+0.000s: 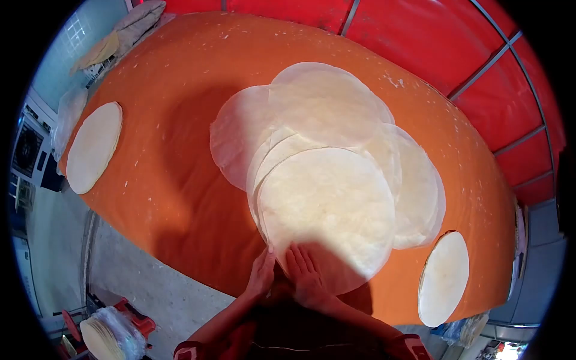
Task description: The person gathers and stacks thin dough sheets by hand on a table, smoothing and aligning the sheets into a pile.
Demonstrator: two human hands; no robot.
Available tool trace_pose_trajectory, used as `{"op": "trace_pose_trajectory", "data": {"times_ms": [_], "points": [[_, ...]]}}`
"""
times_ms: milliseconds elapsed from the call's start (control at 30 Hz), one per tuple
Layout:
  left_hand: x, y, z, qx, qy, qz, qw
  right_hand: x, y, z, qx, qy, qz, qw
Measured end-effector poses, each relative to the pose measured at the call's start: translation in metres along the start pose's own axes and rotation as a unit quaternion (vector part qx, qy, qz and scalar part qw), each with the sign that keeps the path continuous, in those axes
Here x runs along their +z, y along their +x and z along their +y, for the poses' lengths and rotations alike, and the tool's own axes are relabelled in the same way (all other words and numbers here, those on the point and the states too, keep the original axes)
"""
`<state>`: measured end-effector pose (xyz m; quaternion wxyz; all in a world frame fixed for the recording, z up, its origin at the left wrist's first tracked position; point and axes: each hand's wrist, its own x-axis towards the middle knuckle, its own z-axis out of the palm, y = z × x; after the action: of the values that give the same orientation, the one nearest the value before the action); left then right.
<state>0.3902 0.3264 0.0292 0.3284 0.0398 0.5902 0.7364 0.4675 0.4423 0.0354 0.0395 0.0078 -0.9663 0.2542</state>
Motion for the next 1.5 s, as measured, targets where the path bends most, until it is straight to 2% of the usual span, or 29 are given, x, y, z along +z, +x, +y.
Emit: {"op": "trace_pose_trajectory", "data": {"times_ms": [67, 100, 133, 200, 233, 300, 367, 433, 467, 500, 533, 567, 600, 633, 667, 700, 767, 800, 833, 867, 900, 967, 1000, 1067, 1167, 1233, 1333, 1467, 1500], "points": [[-0.001, 0.002, -0.001, 0.002, 0.046, -0.020, 0.999, -0.016, 0.005, -0.005, 0.009, -0.012, 0.009, 1.000], [0.000, 0.003, 0.003, -0.008, 0.037, -0.032, 0.999, -0.036, 0.013, -0.006, 0.121, 0.149, -0.032, 0.981], [0.003, 0.004, 0.007, -0.017, 0.028, -0.043, 0.999, -0.051, 0.017, 0.003, 0.200, 0.251, -0.086, 0.943], [0.005, 0.006, 0.022, -0.037, 0.010, -0.047, 0.998, -0.083, 0.018, 0.029, 0.346, 0.366, -0.175, 0.846], [0.004, 0.010, 0.027, -0.062, -0.006, -0.048, 0.997, -0.107, 0.018, 0.052, 0.335, 0.362, -0.167, 0.854], [-0.004, 0.023, 0.032, -0.053, 0.003, -0.049, 0.997, -0.180, 0.036, 0.096, 0.286, 0.357, -0.066, 0.887], [-0.009, 0.040, 0.037, -0.044, 0.011, -0.047, 0.998, -0.269, 0.068, 0.122, 0.210, 0.409, 0.077, 0.885], [-0.011, 0.066, 0.045, 0.005, 0.005, -0.033, 0.999, -0.356, 0.106, 0.116, 0.102, 0.459, 0.150, 0.870], [-0.008, 0.080, 0.053, 0.033, 0.027, -0.033, 0.999, -0.395, 0.133, 0.094, 0.193, 0.133, 0.245, 0.941], [-0.003, 0.106, 0.060, 0.038, 0.027, -0.037, 0.998, -0.434, 0.155, 0.057, 0.171, 0.065, 0.208, 0.961], [0.000, 0.132, 0.061, 0.046, -0.027, -0.039, 0.998, -0.430, 0.168, 0.038, 0.151, 0.043, 0.275, 0.948], [0.002, 0.157, 0.061, 0.058, -0.082, -0.042, 0.994, -0.432, 0.180, 0.046, 0.092, 0.026, 0.311, 0.946], [0.007, 0.178, 0.064, 0.061, -0.084, -0.043, 0.994, -0.425, 0.196, 0.061, -0.001, -0.070, 0.337, 0.939], [0.011, 0.197, 0.066, 0.035, -0.145, -0.043, 0.988, -0.411, 0.211, 0.072, -0.095, -0.164, 0.356, 0.915], [0.013, 0.214, 0.067, 0.007, -0.204, -0.042, 0.978, -0.388, 0.221, 0.069, -0.026, -0.219, 0.309, 0.925], [0.015, 0.231, 0.063, 0.011, -0.205, -0.043, 0.978, -0.360, 0.234, 0.068, 0.044, -0.271, 0.259, 0.926], [0.014, 0.257, 0.057, -0.010, -0.289, -0.030, 0.957, -0.281, 0.262, 0.109, -0.023, -0.247, 0.233, 0.940], [0.015, 0.265, 0.056, -0.006, -0.288, -0.028, 0.957, -0.241, 0.276, 0.130, -0.055, -0.234, 0.218, 0.946], [0.015, 0.270, 0.055, -0.033, -0.289, -0.020, 0.957, -0.191, 0.286, 0.167, -0.103, -0.107, 0.195, 0.970], [0.014, 0.276, 0.055, -0.059, -0.288, -0.011, 0.956, -0.156, 0.287, 0.182, -0.074, -0.186, 0.105, 0.974], [0.013, 0.279, 0.055, -0.055, -0.286, -0.006, 0.957, -0.120, 0.286, 0.204, -0.073, -0.124, 0.083, 0.986], [0.010, 0.281, 0.055, -0.041, -0.284, -0.011, 0.958, -0.080, 0.279, 0.209, -0.063, -0.123, 0.045, 0.989], [0.012, 0.279, 0.061, -0.040, -0.277, -0.011, 0.960, -0.071, 0.279, 0.203, -0.066, -0.116, 0.044, 0.990], [0.010, 0.278, 0.065, -0.038, -0.270, -0.016, 0.962, -0.060, 0.277, 0.197, -0.068, -0.084, 0.169, 0.980], [0.008, 0.282, 0.064, -0.039, -0.261, -0.041, 0.964, -0.045, 0.278, 0.194, -0.057, -0.138, 0.176, 0.973], [0.008, 0.285, 0.065, -0.008, -0.203, -0.061, 0.977, -0.042, 0.274, 0.191, -0.055, -0.132, 0.181, 0.973], [0.008, 0.298, 0.054, 0.018, -0.215, -0.083, 0.973, -0.034, 0.279, 0.187, -0.056, -0.118, 0.182, 0.975], [0.017, 0.293, 0.071, 0.044, -0.214, -0.052, 0.974, -0.029, 0.282, 0.177, -0.066, -0.109, 0.210, 0.969], [0.009, 0.302, 0.062, 0.070, -0.171, -0.104, 0.977, -0.030, 0.281, 0.174, -0.069, -0.108, 0.210, 0.969]]}}
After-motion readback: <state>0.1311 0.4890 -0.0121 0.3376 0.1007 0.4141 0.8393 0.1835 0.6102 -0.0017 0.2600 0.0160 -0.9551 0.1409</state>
